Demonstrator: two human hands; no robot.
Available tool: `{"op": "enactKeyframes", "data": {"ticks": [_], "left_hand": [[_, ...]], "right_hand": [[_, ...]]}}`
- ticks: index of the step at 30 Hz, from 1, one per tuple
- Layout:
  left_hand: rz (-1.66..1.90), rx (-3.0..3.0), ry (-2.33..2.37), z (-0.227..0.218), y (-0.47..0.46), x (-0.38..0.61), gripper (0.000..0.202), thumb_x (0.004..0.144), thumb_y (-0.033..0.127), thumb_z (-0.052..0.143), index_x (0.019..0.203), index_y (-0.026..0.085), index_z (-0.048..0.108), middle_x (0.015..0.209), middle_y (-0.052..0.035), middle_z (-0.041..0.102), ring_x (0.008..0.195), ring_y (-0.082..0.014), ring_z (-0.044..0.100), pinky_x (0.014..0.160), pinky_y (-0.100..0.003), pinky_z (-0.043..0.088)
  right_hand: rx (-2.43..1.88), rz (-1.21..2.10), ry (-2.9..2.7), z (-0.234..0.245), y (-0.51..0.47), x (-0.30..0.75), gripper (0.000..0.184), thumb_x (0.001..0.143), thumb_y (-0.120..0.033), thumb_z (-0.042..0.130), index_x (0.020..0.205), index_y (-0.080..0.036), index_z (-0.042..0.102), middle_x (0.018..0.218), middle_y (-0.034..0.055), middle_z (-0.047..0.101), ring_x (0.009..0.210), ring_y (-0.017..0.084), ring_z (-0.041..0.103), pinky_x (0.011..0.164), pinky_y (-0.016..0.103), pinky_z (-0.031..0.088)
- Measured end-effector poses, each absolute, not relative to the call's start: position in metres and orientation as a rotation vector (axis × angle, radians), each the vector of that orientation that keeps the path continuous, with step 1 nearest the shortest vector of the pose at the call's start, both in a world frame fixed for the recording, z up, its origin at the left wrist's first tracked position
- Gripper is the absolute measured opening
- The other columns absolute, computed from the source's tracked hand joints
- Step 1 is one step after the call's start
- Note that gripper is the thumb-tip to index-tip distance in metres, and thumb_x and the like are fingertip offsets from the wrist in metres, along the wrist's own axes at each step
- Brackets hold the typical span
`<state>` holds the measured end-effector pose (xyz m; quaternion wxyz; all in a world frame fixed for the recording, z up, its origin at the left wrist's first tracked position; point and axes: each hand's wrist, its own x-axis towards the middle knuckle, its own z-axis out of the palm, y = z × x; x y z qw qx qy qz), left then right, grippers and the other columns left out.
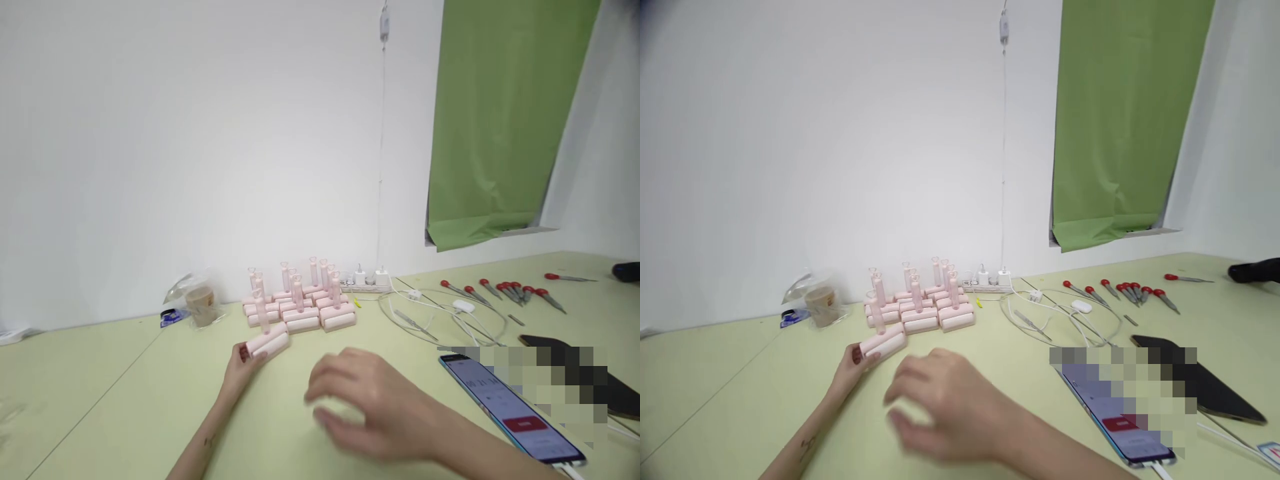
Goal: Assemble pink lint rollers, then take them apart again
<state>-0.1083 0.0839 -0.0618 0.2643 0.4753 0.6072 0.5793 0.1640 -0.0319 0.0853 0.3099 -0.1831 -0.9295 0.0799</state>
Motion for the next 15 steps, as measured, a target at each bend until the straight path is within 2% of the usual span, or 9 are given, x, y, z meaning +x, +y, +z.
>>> {"op": "enactKeyframes", "data": {"ticks": [2, 4, 6, 10, 12, 15], "left_hand": [[1.459, 1.363, 1.56, -0.063, 0.057, -0.096, 0.047, 0.045, 0.034, 0.074, 0.083, 0.016, 0.053, 0.077, -0.0044, 0.063, 0.077, -0.026, 0.059, 0.072, -0.038, 0.047], [1.347, 1.452, 1.456, -0.063, 0.035, -0.078, 0.046, 0.047, 0.033, 0.074, 0.086, 0.018, 0.054, 0.079, -0.0032, 0.063, 0.079, -0.0246, 0.059, 0.074, -0.035, 0.046], [1.222, 1.538, 1.343, -0.061, 0.024, -0.057, 0.045, 0.053, 0.033, 0.072, 0.091, 0.019, 0.052, 0.085, -0.0033, 0.062, 0.083, -0.0231, 0.057, 0.075, -0.032, 0.045], [1.091, 1.618, 1.285, -0.057, 0.028, -0.031, 0.045, 0.057, 0.033, 0.069, 0.095, 0.018, 0.049, 0.092, -0.0054, 0.059, 0.088, -0.023, 0.054, 0.078, -0.031, 0.042], [1.07, 1.676, 1.301, -0.06, 0.035, -0.028, 0.047, 0.057, 0.034, 0.069, 0.097, 0.018, 0.05, 0.094, -0.0065, 0.058, 0.092, -0.0239, 0.052, 0.081, -0.031, 0.04], [1.057, 1.715, 1.356, -0.069, 0.042, -0.031, 0.047, 0.059, 0.037, 0.066, 0.098, 0.017, 0.051, 0.096, -0.0074, 0.057, 0.094, -0.0245, 0.05, 0.085, -0.033, 0.038]], "right_hand": [[-0.689, 0.277, -2.368, 0.067, -0.004, 0.166, 0.025, 0.081, -0.028, 0.046, 0.106, -0.023, 0.049, 0.102, 0.0058, 0.057, 0.09, 0.019, 0.053, 0.075, 0.032, 0.041], [-0.822, 0.416, -2.304, 0.039, 0.02, 0.165, 0.045, 0.076, -0.038, 0.054, 0.117, -0.024, 0.041, 0.117, 0.0072, 0.049, 0.103, 0.023, 0.047, 0.081, 0.034, 0.041], [-0.903, 0.536, -2.277, 0.014, 0.037, 0.16, 0.052, 0.069, -0.042, 0.061, 0.114, -0.024, 0.042, 0.115, 0.0069, 0.05, 0.103, 0.025, 0.048, 0.08, 0.035, 0.041], [-0.989, 0.682, -2.141, -0.008, 0.051, 0.15, 0.018, 0.078, -0.037, 0.051, 0.088, -0.022, 0.048, 0.082, 0.0001, 0.058, 0.075, 0.018, 0.055, 0.066, 0.031, 0.045], [-0.951, 0.71, -2.042, -0.009, 0.051, 0.15, 0.012, 0.081, -0.034, 0.047, 0.084, -0.022, 0.047, 0.079, -0.0009, 0.057, 0.073, 0.016, 0.055, 0.067, 0.03, 0.045], [-0.851, 0.751, -1.808, -0.001, 0.05, 0.156, 0.013, 0.081, -0.034, 0.048, 0.083, -0.022, 0.047, 0.087, 0.0021, 0.058, 0.081, 0.018, 0.056, 0.071, 0.031, 0.047]]}}
